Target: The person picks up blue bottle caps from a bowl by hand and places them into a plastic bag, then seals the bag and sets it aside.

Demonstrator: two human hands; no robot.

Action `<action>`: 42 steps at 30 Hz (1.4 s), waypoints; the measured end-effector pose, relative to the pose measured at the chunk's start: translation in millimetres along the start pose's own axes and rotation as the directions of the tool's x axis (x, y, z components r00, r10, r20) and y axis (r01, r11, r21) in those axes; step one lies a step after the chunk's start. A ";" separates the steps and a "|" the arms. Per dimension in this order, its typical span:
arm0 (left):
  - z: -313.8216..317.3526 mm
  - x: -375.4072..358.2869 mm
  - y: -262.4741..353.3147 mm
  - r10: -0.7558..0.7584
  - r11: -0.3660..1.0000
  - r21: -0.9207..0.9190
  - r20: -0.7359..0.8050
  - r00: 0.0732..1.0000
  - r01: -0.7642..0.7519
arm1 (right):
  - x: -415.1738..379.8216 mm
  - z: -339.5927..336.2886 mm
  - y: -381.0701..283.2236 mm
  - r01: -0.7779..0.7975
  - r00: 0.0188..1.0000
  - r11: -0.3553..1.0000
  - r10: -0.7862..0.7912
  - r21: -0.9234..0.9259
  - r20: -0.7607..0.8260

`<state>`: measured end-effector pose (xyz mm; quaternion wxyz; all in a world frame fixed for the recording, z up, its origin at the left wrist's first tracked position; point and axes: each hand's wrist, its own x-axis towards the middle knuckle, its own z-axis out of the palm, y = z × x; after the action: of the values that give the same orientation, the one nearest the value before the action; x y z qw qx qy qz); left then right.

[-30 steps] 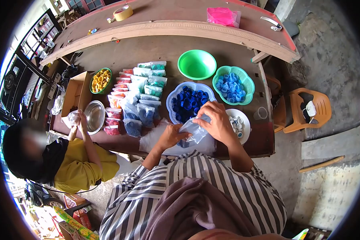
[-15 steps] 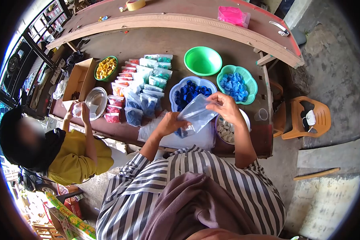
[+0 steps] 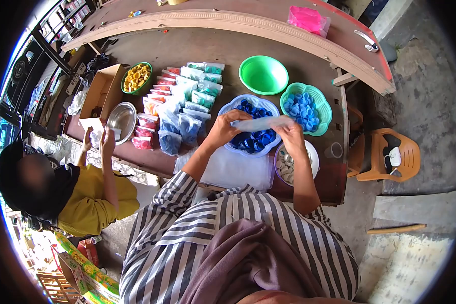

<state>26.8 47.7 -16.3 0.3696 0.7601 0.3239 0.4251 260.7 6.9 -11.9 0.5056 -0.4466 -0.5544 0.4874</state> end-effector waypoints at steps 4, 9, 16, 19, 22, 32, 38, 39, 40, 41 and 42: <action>16.0 -41.0 -40.2 0.034 0.999 -0.030 -0.034 0.999 -0.035 | -23.7 -1.2 46.1 0.139 0.986 0.918 -0.092 -0.371 0.140; 40.7 -119.0 -67.9 -0.142 0.981 0.139 0.056 0.988 0.134 | -76.6 8.8 104.3 0.205 0.967 0.849 -0.099 -0.487 0.235; 44.0 -132.9 -61.7 -0.159 0.984 0.091 0.042 0.986 0.155 | -88.0 24.6 100.7 0.168 0.986 0.826 -0.140 -0.538 0.094; 46.7 -132.2 -69.4 -0.203 0.965 0.166 -0.027 0.979 0.204 | -87.1 24.2 105.9 0.076 0.994 0.824 -0.108 -0.561 -0.024; 52.0 -120.2 -60.1 -0.597 0.802 -0.033 0.005 0.802 0.597 | -84.5 30.5 109.8 -0.115 0.988 0.882 0.054 -0.457 -0.145; 66.9 -119.2 -69.1 -0.576 0.817 -0.098 -0.096 0.812 0.568 | -90.1 40.2 116.0 -0.143 0.982 0.838 0.054 -0.527 -0.179; 59.7 -118.2 -58.7 -0.337 0.932 0.119 -0.061 0.939 0.342 | -93.4 38.2 112.1 -0.122 0.991 0.804 0.061 -0.582 -0.123; 60.2 -119.9 -62.9 -0.362 0.923 0.134 -0.010 0.932 0.360 | -92.0 38.5 105.5 -0.120 0.990 0.804 0.057 -0.583 -0.125; 60.5 -122.0 -67.0 -0.386 0.914 0.150 0.041 0.922 0.376 | -90.5 39.0 98.3 -0.087 0.996 0.769 0.049 -0.634 -0.077; 61.4 -124.3 -70.7 -0.382 0.916 0.150 0.044 0.923 0.372 | -90.2 39.1 94.5 -0.053 0.999 0.729 0.044 -0.682 -0.030; 61.0 -123.1 -69.6 -0.339 0.929 0.172 0.030 0.940 0.329 | -91.1 39.6 94.3 -0.055 0.998 0.728 0.042 -0.683 -0.036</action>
<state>15.6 -33.2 -147.0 0.3822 0.7340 0.4713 0.3051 229.7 -74.7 -117.4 0.2981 -0.6201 -0.6782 0.2582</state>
